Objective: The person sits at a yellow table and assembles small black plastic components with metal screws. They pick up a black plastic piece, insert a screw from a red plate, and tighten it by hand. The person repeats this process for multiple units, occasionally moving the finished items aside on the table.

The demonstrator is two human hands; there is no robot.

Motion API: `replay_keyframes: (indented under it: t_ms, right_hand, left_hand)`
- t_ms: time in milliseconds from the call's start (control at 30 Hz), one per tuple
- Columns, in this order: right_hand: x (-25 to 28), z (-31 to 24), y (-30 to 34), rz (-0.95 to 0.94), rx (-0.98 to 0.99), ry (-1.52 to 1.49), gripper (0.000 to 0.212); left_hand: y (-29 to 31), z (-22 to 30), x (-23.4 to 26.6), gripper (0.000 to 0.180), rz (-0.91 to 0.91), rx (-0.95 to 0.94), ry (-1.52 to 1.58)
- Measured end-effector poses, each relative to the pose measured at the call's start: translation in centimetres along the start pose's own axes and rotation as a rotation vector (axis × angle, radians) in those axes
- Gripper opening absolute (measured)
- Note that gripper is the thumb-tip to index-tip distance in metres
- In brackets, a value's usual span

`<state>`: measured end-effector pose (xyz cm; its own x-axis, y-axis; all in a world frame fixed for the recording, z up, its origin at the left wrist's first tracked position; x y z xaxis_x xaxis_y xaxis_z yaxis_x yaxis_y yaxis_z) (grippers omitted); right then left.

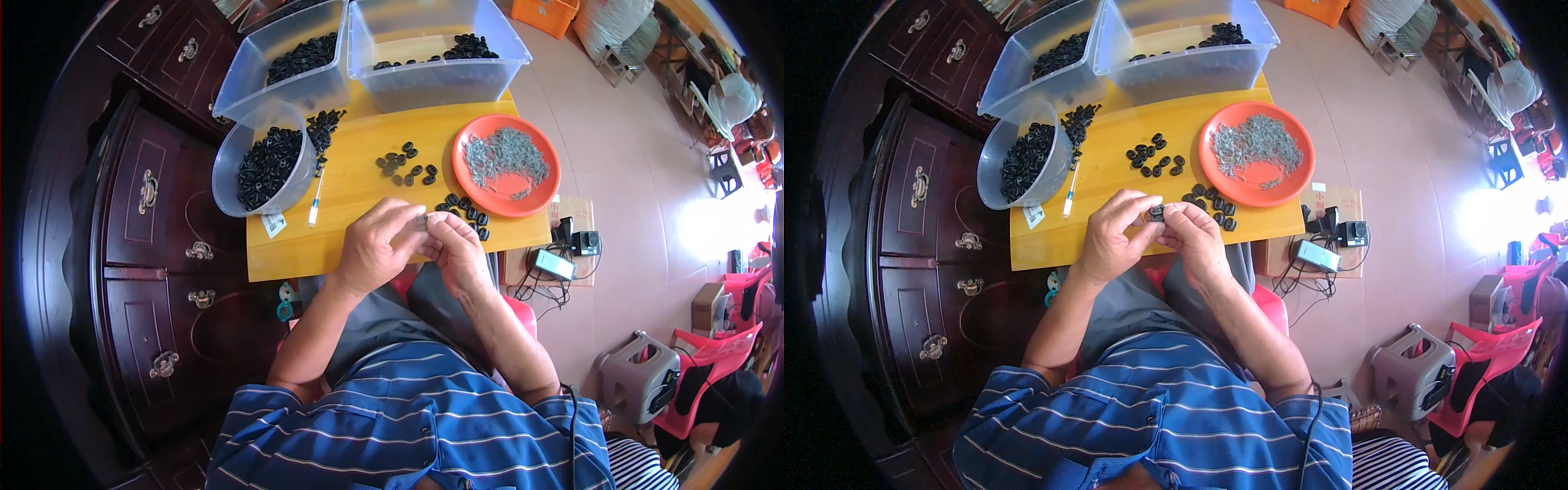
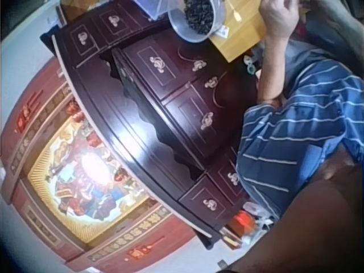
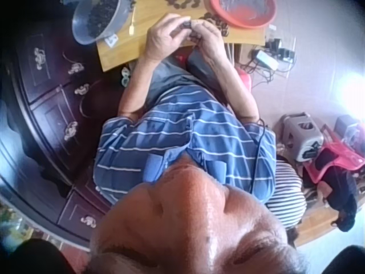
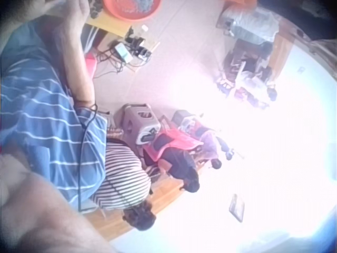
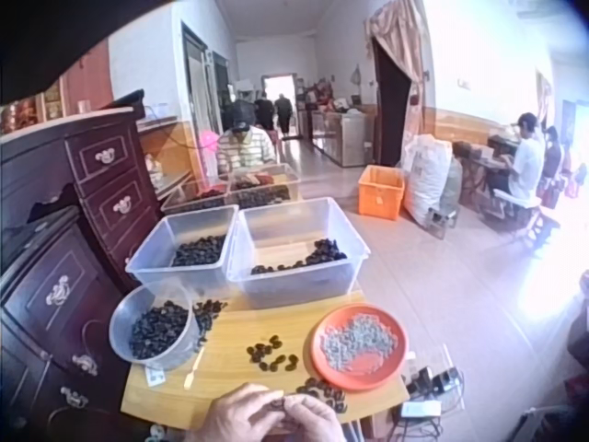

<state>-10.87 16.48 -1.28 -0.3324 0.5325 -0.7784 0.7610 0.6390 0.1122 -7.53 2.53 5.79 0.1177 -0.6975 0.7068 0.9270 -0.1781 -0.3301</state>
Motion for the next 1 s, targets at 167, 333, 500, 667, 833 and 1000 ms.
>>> replay_keyframes:
  t_ms: [167,333,500,667,833,1000]
  right_hand:
    - [0.20,0.12,-0.02,-0.003,-0.004,-0.008,0.012]
    - [-0.25,-0.06,0.08,0.001,-0.003,-0.011,0.012]
    - [-0.08,0.21,0.03,0.001,0.008,-0.004,0.012]
    - [-0.10,0.51,0.03,0.052,0.017,-0.007,0.012]
    - [-0.04,0.73,0.06,0.066,0.027,0.009,0.012]
    - [-0.10,0.48,0.14,0.057,0.031,-0.013,0.010]
  left_hand:
    - [-0.04,0.06,0.09,0.035,-0.005,-0.006,0.000]
    - [-0.04,0.07,0.25,0.031,-0.025,-0.013,-0.018]
    - [-0.17,0.57,0.37,0.028,-0.028,-0.019,-0.043]
    - [-0.29,0.78,0.11,0.024,-0.017,-0.032,-0.068]
    - [-0.34,0.49,0.10,0.024,-0.015,-0.061,-0.069]
    - [-0.19,0.07,0.06,0.025,-0.015,-0.036,0.024]
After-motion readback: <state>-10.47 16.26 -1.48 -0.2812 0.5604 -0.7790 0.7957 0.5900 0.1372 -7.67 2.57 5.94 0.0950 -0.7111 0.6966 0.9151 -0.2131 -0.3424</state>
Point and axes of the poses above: each hand's wrist, its own y-axis away from the middle knuckle, its own x-axis out of the back of the hand, z = x × y, the point moved 3 cm from there along -y, towards the middle knuckle, and after that the axes turned 10 degrees about -z, right-handed, at the moved point
